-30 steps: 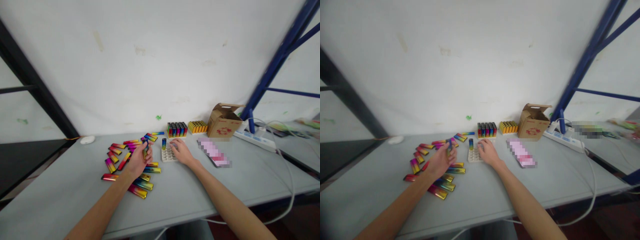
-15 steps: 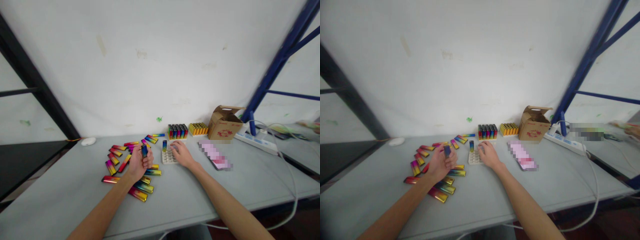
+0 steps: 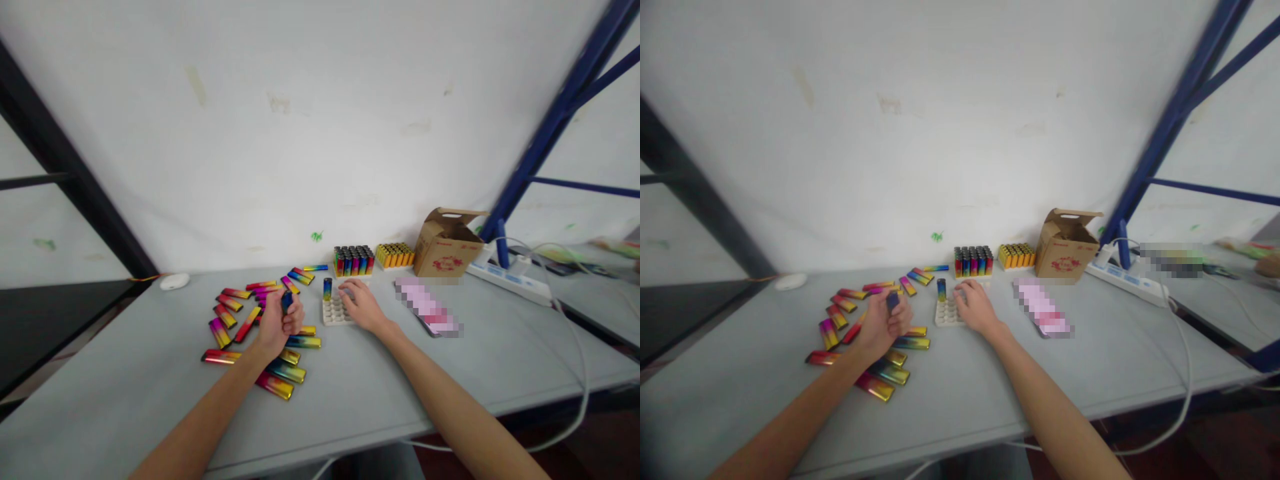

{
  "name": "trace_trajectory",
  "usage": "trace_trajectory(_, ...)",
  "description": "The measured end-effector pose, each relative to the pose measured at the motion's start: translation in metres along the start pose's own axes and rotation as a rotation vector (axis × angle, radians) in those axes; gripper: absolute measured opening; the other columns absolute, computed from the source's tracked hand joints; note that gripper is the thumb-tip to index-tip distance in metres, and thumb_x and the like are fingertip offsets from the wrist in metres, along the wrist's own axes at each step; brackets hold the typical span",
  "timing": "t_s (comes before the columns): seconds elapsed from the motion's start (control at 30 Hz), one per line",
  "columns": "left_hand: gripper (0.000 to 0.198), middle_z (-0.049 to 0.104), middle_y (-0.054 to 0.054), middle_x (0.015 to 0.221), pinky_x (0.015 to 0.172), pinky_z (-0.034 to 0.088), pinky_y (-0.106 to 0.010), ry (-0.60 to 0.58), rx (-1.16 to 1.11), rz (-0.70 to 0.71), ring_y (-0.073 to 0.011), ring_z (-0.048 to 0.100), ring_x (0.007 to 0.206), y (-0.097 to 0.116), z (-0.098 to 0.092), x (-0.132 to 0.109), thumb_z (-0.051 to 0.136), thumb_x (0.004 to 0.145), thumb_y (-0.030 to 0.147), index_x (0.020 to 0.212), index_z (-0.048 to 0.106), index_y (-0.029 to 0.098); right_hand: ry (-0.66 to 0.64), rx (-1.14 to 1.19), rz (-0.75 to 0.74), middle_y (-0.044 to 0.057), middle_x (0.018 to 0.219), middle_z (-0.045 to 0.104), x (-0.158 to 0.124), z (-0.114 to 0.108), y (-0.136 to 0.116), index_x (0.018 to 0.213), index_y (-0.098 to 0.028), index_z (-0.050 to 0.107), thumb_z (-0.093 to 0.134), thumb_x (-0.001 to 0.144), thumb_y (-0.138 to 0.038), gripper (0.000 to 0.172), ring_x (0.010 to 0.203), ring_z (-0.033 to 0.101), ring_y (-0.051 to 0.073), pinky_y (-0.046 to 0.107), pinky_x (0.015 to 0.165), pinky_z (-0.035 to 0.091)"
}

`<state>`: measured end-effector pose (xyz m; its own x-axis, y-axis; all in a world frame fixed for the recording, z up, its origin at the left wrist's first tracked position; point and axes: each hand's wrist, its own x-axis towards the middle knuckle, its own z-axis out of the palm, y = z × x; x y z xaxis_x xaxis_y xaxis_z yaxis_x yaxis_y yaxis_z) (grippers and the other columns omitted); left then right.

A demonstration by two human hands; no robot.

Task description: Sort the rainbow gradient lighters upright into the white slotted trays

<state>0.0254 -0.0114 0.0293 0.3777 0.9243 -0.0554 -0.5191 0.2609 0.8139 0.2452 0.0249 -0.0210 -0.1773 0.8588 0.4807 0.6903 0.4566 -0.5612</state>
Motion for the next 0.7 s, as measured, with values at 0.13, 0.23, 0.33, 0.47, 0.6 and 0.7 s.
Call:
trace_trajectory(0.13, 0.052, 0.023, 0.009, 0.045, 0.033, 0.022, -0.014, 0.069, -0.020, 0.020, -0.0040, 0.019, 0.035, 0.0011, 0.0013, 0.0006, 0.046, 0.086, 0.059, 0.054, 0.039, 0.018, -0.002, -0.002, 0.009, 0.012, 0.111, 0.063, -0.0001, -0.0010, -0.0024, 0.103, -0.014, 0.065, 0.047, 0.093, -0.025, 0.023, 0.108, 0.055, 0.022, 0.038, 0.100, 0.041)
trace_trajectory(0.23, 0.055, 0.024, 0.010, 0.046, 0.034, 0.023, -0.014, 0.085, -0.029, 0.033, -0.0040, 0.020, 0.035, 0.0014, 0.0009, 0.0010, 0.045, 0.085, 0.065, 0.057, 0.039, 0.018, -0.008, -0.006, 0.010, 0.012, 0.110, 0.062, 0.0000, -0.0014, -0.0026, 0.103, -0.014, 0.065, 0.047, 0.093, -0.025, 0.023, 0.108, 0.055, 0.022, 0.037, 0.100, 0.041)
trace_trajectory(0.33, 0.052, 0.025, 0.009, 0.046, 0.035, 0.026, -0.015, 0.050, -0.025, 0.023, -0.0044, 0.022, 0.036, 0.0013, 0.0008, 0.0004, 0.048, 0.085, 0.062, 0.058, 0.039, 0.018, -0.013, -0.007, 0.004, 0.011, 0.110, 0.062, 0.0002, -0.0013, -0.0016, 0.103, -0.015, 0.065, 0.047, 0.093, -0.026, 0.023, 0.108, 0.055, 0.021, 0.036, 0.100, 0.040)
trace_trajectory(0.47, 0.044, 0.029, 0.008, 0.048, 0.039, 0.030, -0.016, -0.002, 0.002, 0.035, -0.0052, 0.027, 0.039, 0.0010, 0.0019, -0.0018, 0.052, 0.082, 0.054, 0.059, 0.041, 0.018, -0.019, -0.006, 0.004, 0.012, 0.110, 0.062, 0.0005, -0.0003, 0.0000, 0.103, -0.014, 0.065, 0.047, 0.093, -0.025, 0.023, 0.109, 0.054, 0.021, 0.036, 0.100, 0.040)
trace_trajectory(0.6, 0.039, 0.029, 0.007, 0.049, 0.039, 0.031, -0.016, -0.005, 0.045, 0.022, -0.0057, 0.028, 0.041, 0.0003, 0.0016, -0.0024, 0.053, 0.078, 0.050, 0.059, 0.041, 0.018, -0.018, -0.004, 0.000, 0.012, 0.110, 0.062, 0.0008, 0.0008, 0.0010, 0.103, -0.014, 0.064, 0.047, 0.093, -0.025, 0.023, 0.108, 0.054, 0.022, 0.036, 0.100, 0.041)
trace_trajectory(0.7, 0.036, 0.027, 0.008, 0.049, 0.038, 0.029, -0.016, 0.015, 0.068, 0.034, -0.0053, 0.025, 0.040, -0.0001, 0.0015, -0.0017, 0.052, 0.076, 0.047, 0.058, 0.039, 0.019, -0.015, -0.006, -0.001, 0.012, 0.110, 0.062, 0.0007, 0.0009, 0.0009, 0.103, -0.014, 0.064, 0.047, 0.093, -0.025, 0.023, 0.108, 0.055, 0.022, 0.036, 0.100, 0.041)
